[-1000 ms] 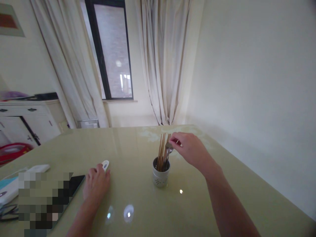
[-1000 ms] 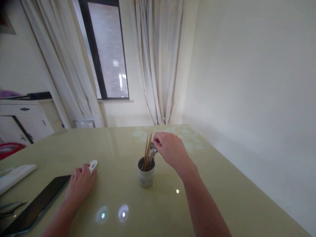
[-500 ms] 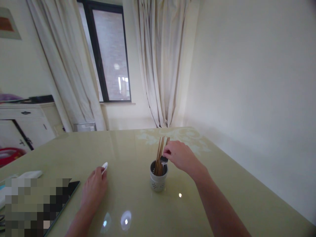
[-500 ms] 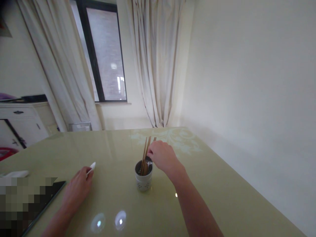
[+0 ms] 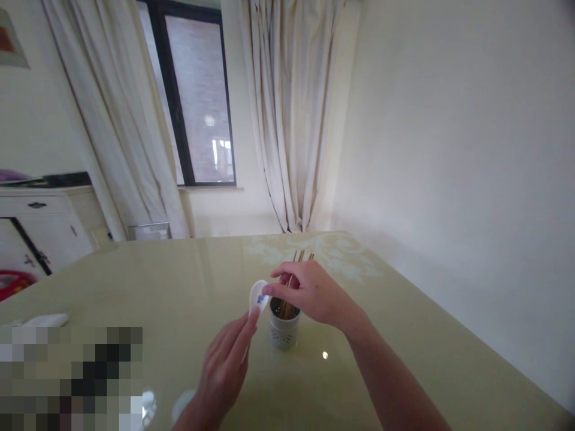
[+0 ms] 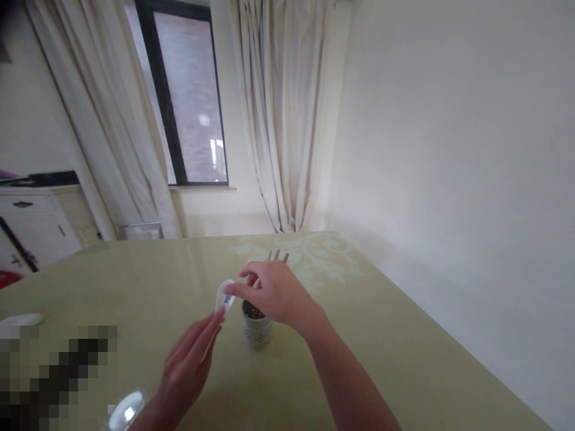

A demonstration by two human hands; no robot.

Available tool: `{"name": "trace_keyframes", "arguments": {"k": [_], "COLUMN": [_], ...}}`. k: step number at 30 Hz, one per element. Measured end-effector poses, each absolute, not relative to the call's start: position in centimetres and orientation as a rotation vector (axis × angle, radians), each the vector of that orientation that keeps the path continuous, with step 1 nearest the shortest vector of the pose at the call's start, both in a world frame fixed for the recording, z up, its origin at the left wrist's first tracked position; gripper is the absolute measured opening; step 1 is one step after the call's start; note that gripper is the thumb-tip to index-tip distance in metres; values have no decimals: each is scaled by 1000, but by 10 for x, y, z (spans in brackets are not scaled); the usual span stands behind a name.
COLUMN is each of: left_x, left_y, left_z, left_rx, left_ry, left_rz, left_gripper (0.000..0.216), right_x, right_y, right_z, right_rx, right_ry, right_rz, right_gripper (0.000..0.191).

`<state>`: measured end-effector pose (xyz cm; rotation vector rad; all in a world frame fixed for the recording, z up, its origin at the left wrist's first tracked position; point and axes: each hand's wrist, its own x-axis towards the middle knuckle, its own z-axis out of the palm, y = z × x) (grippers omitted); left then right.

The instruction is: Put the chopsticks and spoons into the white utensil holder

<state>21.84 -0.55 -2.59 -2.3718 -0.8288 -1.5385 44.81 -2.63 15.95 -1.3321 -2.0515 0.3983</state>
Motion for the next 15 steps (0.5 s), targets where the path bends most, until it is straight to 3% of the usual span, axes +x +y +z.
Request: {"name": "trace_keyframes", "arguments": {"k": [3, 5, 10, 15], "left_x": [225, 230, 253, 266], "left_y": [-12, -13, -12, -2], "left_z": [-28, -28, -33, -54], "left_rx": [-2434, -2448, -2482, -2858], "left_ry": [-721, -747, -1306, -1578], "left_rz": [-1480, -1508, -1727, -1516], "left_gripper": [70, 73, 80, 96], "right_x": [441, 442, 465, 485], "right_y": [-27, -27, -34, -35], "right_z": [156, 157, 172, 179], "right_rx": [-1293, -1295, -1361, -1491], "right_ry": [-2067, -2072, -1911, -1811], "right_rz": [430, 395, 123, -163], "right_gripper": [12, 11, 11, 11]}}
